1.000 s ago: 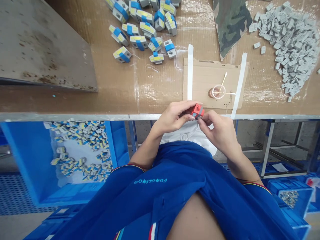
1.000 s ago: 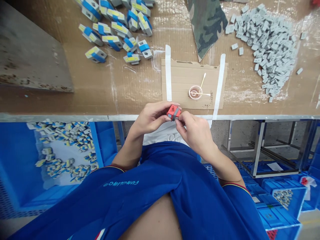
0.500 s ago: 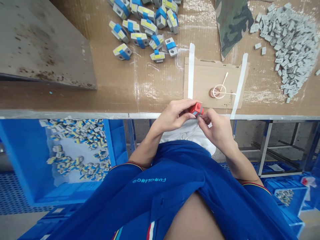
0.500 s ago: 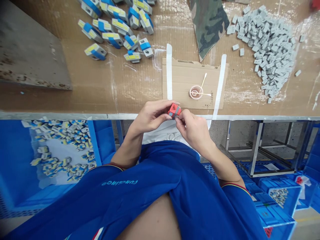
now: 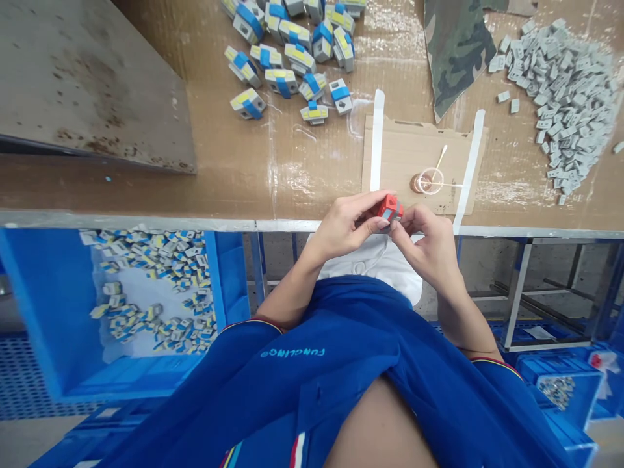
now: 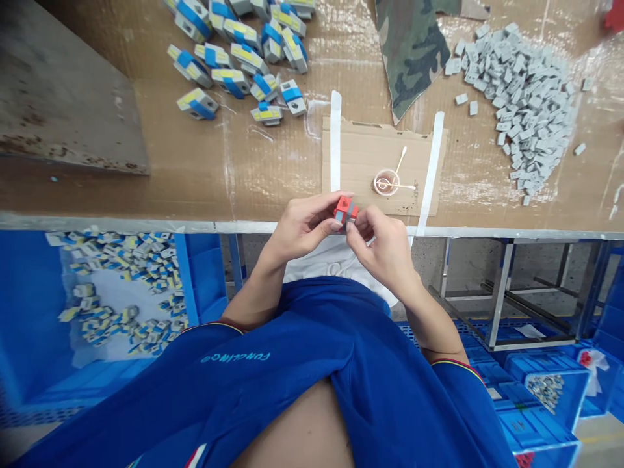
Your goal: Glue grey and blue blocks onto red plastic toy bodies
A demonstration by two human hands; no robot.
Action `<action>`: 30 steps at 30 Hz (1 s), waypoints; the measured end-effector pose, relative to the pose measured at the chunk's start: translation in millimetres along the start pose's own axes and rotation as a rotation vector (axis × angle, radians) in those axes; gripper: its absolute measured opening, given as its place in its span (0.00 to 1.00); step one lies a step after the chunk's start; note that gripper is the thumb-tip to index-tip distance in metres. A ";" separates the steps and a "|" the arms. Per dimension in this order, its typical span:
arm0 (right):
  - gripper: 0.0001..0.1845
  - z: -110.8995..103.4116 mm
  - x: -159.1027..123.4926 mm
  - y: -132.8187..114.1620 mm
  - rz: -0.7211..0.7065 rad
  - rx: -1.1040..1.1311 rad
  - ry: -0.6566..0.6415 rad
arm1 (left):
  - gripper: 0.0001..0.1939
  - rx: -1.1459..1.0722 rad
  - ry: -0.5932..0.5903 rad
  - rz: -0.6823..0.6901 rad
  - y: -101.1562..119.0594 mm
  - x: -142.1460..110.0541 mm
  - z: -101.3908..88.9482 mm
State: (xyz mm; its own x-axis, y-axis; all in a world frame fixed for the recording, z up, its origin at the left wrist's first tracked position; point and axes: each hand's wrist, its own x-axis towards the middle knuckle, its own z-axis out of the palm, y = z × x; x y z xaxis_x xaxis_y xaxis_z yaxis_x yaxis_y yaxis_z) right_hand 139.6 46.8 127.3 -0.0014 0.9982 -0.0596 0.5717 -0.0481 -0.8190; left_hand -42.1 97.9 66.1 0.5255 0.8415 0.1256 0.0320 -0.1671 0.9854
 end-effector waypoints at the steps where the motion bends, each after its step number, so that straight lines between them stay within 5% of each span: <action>1: 0.10 0.5 -0.4 -0.1 -0.005 -0.008 0.001 | 0.26 -0.004 -0.001 0.001 -0.2 0.1 -0.6; 10: 0.11 9.3 -2.9 7.3 -0.030 -0.024 0.027 | 0.19 -0.038 -0.038 -0.006 1.1 3.1 -5.3; 30: 0.09 10.1 -10.4 4.2 -0.138 -0.135 0.080 | 0.24 -0.190 -0.020 -0.041 -4.6 -1.1 -2.9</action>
State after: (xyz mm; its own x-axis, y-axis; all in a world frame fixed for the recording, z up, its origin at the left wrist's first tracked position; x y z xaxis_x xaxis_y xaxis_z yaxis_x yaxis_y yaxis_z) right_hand 133.7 35.9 118.7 -0.0251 0.9949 0.0974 0.6755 0.0887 -0.7320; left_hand -45.3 99.2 61.8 0.5437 0.8349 0.0849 -0.1069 -0.0314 0.9938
